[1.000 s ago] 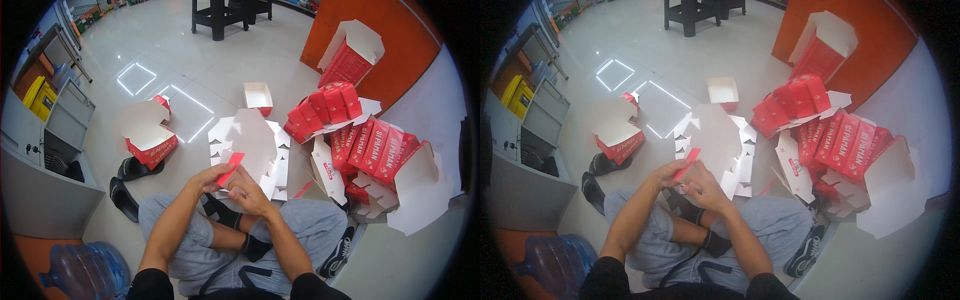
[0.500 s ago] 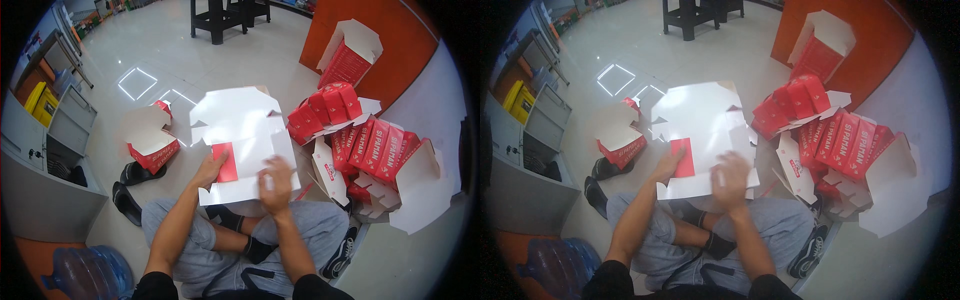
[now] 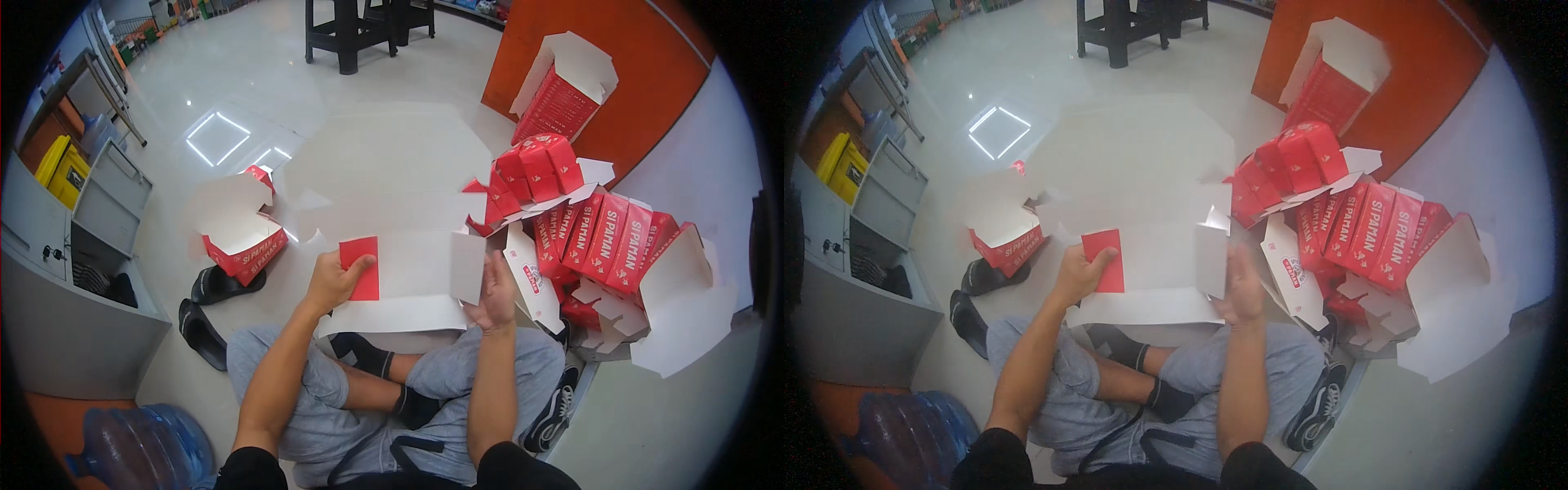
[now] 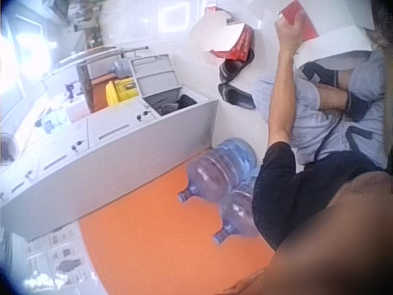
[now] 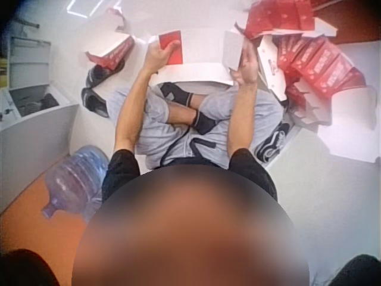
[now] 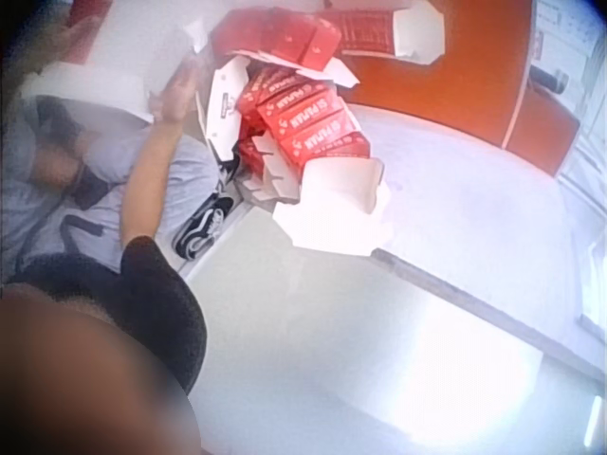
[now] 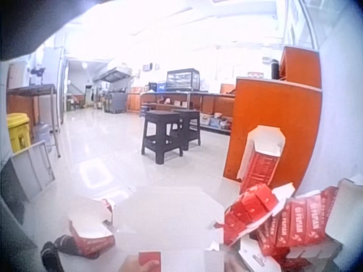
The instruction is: The person sits on the floor and assembles red and white cardboard food boxes. They fold the flat sheets along pre-scored lines, tuck the flaps into slots, and form the box structure. The person handles the boxes one at a time, placing the finished units into a growing stack.
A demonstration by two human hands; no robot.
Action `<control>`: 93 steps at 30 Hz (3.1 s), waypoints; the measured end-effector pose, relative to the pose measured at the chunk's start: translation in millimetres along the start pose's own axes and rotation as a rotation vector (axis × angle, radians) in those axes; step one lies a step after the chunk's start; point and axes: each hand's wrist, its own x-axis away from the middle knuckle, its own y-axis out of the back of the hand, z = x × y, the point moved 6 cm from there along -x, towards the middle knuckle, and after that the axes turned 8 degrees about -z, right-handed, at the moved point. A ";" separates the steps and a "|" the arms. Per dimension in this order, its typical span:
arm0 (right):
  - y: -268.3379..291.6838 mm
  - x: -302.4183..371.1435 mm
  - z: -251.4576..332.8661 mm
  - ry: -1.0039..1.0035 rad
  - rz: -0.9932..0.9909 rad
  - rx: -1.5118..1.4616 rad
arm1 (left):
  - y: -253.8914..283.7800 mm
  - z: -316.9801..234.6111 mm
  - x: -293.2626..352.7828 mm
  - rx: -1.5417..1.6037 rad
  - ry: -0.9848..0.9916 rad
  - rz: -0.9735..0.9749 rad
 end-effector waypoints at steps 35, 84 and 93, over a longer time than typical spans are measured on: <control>-4.4 -3.1 -3.2 0.620 -0.449 1.070 | -35.9 25.0 20.8 0.203 0.265 0.412; -90.3 71.7 -23.9 0.994 0.175 0.771 | -1.5 13.5 -8.4 1.024 0.500 0.039; -116.7 101.4 6.1 1.407 0.309 1.076 | 36.3 -56.1 15.0 1.208 0.336 0.117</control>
